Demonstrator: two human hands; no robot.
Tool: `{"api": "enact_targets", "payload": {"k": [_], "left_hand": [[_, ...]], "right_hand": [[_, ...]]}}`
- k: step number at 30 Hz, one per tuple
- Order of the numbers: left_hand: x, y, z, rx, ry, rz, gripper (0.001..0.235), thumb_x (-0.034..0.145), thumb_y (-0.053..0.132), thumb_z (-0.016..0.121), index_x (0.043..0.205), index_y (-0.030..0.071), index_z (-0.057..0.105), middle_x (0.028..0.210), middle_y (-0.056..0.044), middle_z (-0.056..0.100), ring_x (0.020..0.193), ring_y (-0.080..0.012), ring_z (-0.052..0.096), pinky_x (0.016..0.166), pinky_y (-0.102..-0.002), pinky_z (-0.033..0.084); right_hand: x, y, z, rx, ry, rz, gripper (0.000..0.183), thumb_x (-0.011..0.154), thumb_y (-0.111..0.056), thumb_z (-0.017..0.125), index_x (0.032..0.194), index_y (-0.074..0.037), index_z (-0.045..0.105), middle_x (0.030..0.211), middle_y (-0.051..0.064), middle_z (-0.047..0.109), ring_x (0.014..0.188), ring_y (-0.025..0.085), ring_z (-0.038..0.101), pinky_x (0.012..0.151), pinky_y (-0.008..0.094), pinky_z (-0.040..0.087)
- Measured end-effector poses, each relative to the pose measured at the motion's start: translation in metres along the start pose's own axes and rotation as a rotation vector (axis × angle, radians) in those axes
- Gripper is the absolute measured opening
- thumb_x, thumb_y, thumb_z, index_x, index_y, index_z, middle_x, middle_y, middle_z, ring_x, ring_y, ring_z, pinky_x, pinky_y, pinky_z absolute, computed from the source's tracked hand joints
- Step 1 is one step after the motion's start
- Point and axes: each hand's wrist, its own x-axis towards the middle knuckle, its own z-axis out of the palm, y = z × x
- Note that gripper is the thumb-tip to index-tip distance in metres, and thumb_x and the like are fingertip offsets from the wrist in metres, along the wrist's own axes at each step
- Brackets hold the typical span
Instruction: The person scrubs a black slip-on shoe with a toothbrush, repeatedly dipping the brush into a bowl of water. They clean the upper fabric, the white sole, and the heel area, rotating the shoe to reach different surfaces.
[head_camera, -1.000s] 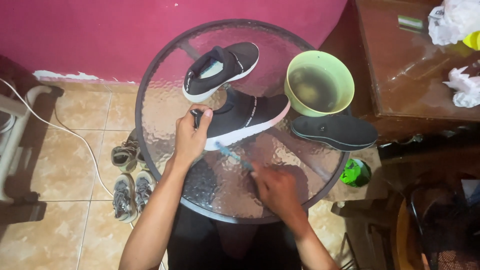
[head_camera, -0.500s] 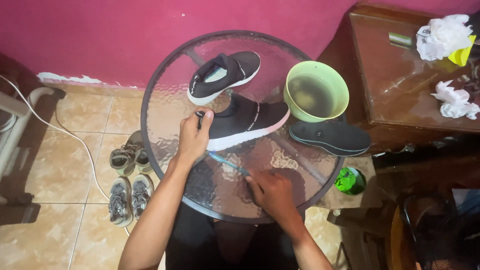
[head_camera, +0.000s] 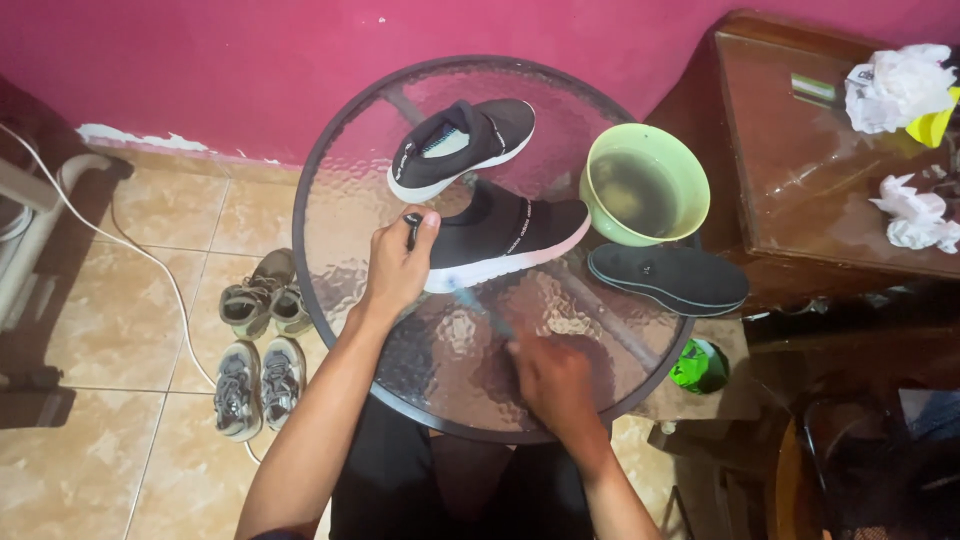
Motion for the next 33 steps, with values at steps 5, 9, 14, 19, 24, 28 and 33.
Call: {"api": "enact_targets", "payload": {"k": [5, 9, 14, 19, 24, 28, 33], "left_hand": [[0.001, 0.001, 0.0, 0.023, -0.003, -0.012, 0.023, 0.108, 0.025, 0.053, 0.097, 0.011, 0.068, 0.069, -0.017, 0.065, 0.072, -0.0341, 0.07, 0.07, -0.045, 0.053], [-0.001, -0.004, -0.001, 0.013, 0.002, -0.036, 0.025, 0.108, 0.025, 0.053, 0.096, 0.011, 0.069, 0.068, -0.016, 0.067, 0.072, -0.0324, 0.071, 0.07, -0.044, 0.054], [0.001, -0.002, -0.001, 0.009, 0.022, -0.044, 0.027, 0.109, 0.026, 0.053, 0.095, 0.01, 0.069, 0.069, -0.018, 0.067, 0.073, -0.0347, 0.071, 0.07, -0.045, 0.055], [0.0, -0.005, -0.001, 0.007, 0.003, -0.034, 0.027, 0.109, 0.025, 0.052, 0.094, 0.01, 0.07, 0.068, -0.017, 0.068, 0.074, -0.0333, 0.072, 0.072, -0.044, 0.055], [-0.001, -0.011, -0.001, -0.002, 0.003, -0.037, 0.027, 0.109, 0.026, 0.053, 0.094, 0.01, 0.07, 0.071, -0.017, 0.069, 0.078, -0.0309, 0.072, 0.075, -0.045, 0.055], [0.001, 0.002, -0.002, 0.02, 0.021, -0.055, 0.03, 0.109, 0.027, 0.051, 0.096, 0.007, 0.069, 0.071, -0.02, 0.068, 0.08, -0.0376, 0.073, 0.076, -0.048, 0.055], [0.0, -0.003, -0.002, 0.024, 0.006, -0.058, 0.031, 0.108, 0.029, 0.052, 0.096, 0.008, 0.071, 0.074, -0.021, 0.069, 0.086, -0.0404, 0.072, 0.077, -0.049, 0.054]], "right_hand": [[-0.019, 0.028, 0.014, -0.055, 0.049, 0.085, 0.009, 0.089, -0.02, 0.077, 0.089, -0.011, 0.079, 0.062, 0.009, 0.071, 0.058, 0.029, 0.072, 0.054, 0.037, 0.055], [-0.011, 0.01, 0.013, -0.05, 0.012, 0.031, 0.013, 0.087, -0.022, 0.08, 0.097, -0.013, 0.082, 0.066, 0.009, 0.075, 0.056, 0.028, 0.072, 0.055, 0.039, 0.057], [-0.016, 0.027, 0.021, -0.049, 0.057, 0.098, 0.014, 0.093, -0.021, 0.074, 0.095, -0.009, 0.08, 0.064, 0.014, 0.072, 0.06, 0.033, 0.072, 0.055, 0.042, 0.055], [-0.023, 0.03, 0.025, 0.026, 0.058, 0.107, 0.008, 0.089, -0.017, 0.08, 0.085, -0.009, 0.08, 0.062, 0.012, 0.072, 0.058, 0.031, 0.073, 0.053, 0.036, 0.055], [-0.006, 0.002, 0.015, -0.013, -0.087, 0.01, 0.009, 0.087, -0.028, 0.081, 0.089, -0.018, 0.081, 0.069, 0.004, 0.077, 0.06, 0.024, 0.075, 0.057, 0.035, 0.059], [-0.019, 0.021, 0.024, 0.068, 0.089, 0.161, 0.014, 0.091, -0.021, 0.078, 0.098, -0.009, 0.081, 0.082, 0.012, 0.079, 0.076, 0.029, 0.077, 0.061, 0.035, 0.058], [-0.009, 0.005, 0.014, 0.03, -0.081, 0.041, 0.021, 0.093, -0.026, 0.075, 0.11, -0.017, 0.081, 0.079, 0.008, 0.08, 0.066, 0.028, 0.077, 0.058, 0.037, 0.06]]}}
